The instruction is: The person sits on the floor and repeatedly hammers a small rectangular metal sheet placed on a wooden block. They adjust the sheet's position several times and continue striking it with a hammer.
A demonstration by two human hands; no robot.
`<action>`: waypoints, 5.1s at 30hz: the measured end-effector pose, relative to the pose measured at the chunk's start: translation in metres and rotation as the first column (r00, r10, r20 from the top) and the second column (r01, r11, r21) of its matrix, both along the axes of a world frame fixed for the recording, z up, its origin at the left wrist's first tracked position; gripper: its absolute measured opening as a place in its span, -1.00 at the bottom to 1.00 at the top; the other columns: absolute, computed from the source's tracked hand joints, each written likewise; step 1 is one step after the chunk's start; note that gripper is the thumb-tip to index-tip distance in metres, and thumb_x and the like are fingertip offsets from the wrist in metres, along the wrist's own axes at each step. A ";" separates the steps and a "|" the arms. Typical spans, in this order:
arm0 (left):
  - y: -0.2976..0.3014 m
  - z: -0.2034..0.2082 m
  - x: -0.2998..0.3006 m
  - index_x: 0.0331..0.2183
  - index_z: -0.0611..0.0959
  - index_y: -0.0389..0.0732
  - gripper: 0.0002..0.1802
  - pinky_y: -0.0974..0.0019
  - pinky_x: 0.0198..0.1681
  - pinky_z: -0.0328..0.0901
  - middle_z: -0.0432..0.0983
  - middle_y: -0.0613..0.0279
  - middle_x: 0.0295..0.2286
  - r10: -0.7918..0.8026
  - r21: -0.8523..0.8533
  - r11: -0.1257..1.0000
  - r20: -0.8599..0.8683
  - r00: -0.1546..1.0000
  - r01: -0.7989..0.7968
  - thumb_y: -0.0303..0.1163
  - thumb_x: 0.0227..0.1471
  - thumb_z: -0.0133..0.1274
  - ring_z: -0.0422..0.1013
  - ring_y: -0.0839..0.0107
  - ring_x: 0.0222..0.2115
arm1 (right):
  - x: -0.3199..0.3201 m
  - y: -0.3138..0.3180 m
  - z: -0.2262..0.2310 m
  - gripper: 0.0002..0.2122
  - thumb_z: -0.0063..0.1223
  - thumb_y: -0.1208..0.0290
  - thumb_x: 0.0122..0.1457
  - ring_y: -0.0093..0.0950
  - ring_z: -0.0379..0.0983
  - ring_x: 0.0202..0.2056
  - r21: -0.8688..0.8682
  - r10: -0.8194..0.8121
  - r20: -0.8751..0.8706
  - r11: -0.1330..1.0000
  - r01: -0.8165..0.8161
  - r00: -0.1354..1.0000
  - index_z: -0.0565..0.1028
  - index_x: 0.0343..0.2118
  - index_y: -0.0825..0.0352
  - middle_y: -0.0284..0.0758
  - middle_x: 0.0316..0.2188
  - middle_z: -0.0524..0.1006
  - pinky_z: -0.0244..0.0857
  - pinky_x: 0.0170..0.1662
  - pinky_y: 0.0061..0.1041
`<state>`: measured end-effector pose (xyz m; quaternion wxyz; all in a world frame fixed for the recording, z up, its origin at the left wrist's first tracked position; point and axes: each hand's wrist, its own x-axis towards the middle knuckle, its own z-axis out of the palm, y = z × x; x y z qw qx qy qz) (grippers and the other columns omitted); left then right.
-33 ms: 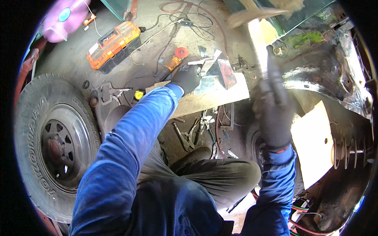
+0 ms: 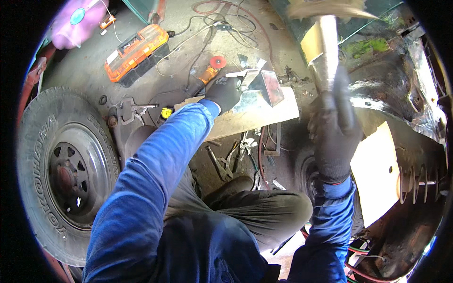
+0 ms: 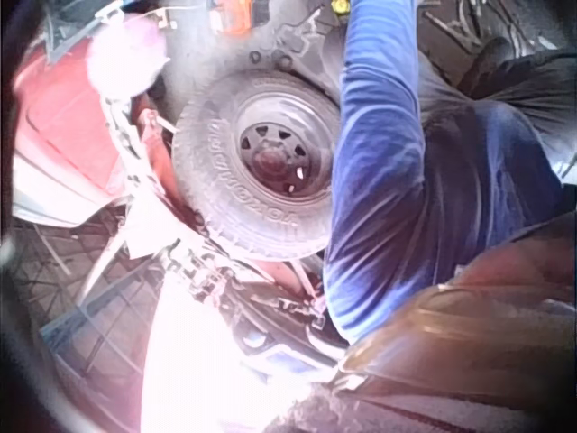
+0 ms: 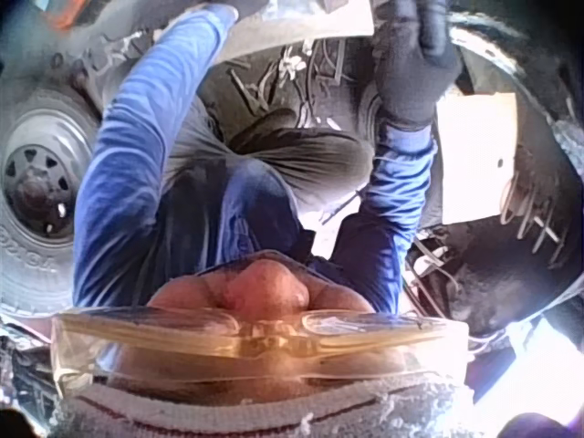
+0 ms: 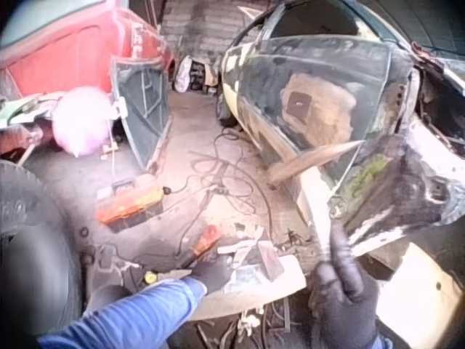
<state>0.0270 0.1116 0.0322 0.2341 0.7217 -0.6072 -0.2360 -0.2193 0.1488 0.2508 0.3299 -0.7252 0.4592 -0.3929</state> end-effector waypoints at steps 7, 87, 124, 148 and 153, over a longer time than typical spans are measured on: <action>-0.002 -0.011 0.000 -0.14 0.72 -0.28 -0.63 -0.16 -0.04 0.46 0.68 -0.25 -0.22 0.074 -0.076 0.994 0.005 0.997 -0.074 -0.22 0.12 0.18 0.60 -0.18 -0.15 | -0.016 -0.022 -0.068 -0.58 0.04 0.43 0.40 0.13 0.57 -0.28 -0.084 0.180 -0.398 0.969 -0.231 0.899 0.50 0.31 0.20 0.09 -0.28 0.62 0.49 -0.22 -0.13; -0.020 0.006 -0.008 0.03 0.68 -0.17 -0.57 -0.09 0.07 0.45 0.66 -0.17 -0.07 0.113 0.117 0.988 -0.128 0.985 -0.099 -0.09 0.31 0.05 0.59 -0.15 -0.03 | -0.008 -0.158 -0.187 -0.60 0.24 0.04 0.15 0.08 0.68 -0.24 0.105 0.003 -0.620 0.991 0.078 0.785 0.70 -0.21 0.35 0.09 -0.30 0.69 0.56 -0.10 -0.08; 0.015 -0.001 0.023 -0.13 0.66 -0.27 -0.63 -0.10 0.01 0.44 0.66 -0.25 -0.16 0.094 0.062 0.994 -0.010 0.996 -0.093 -0.14 0.27 0.11 0.57 -0.23 -0.08 | -0.056 0.007 -0.094 -0.58 0.00 0.62 0.35 -0.35 0.59 0.17 0.070 0.097 -0.166 0.994 -0.087 0.981 0.46 0.26 0.51 0.02 0.11 0.64 0.40 0.24 -0.40; 0.005 -0.003 -0.004 -0.18 0.71 -0.20 -0.65 -0.14 -0.07 0.47 0.68 -0.19 -0.24 0.022 0.002 1.000 0.035 0.999 -0.022 -0.12 0.23 0.10 0.60 -0.21 -0.16 | -0.043 0.021 -0.037 -0.49 0.05 0.61 0.31 -0.02 0.59 0.08 -0.156 0.192 -0.319 0.955 -0.251 0.928 0.43 0.35 0.37 0.05 0.14 0.58 0.48 0.11 -0.27; 0.001 -0.007 -0.013 -0.13 0.69 -0.22 -0.62 -0.15 -0.08 0.47 0.69 -0.18 -0.26 0.038 -0.040 0.999 0.076 0.996 -0.035 -0.10 0.25 0.12 0.61 -0.20 -0.19 | -0.027 0.015 -0.040 -0.54 0.07 0.54 0.34 0.06 0.57 -0.03 -0.114 0.188 -0.462 0.956 -0.269 0.867 0.47 0.31 0.32 0.06 0.02 0.61 0.50 0.01 -0.19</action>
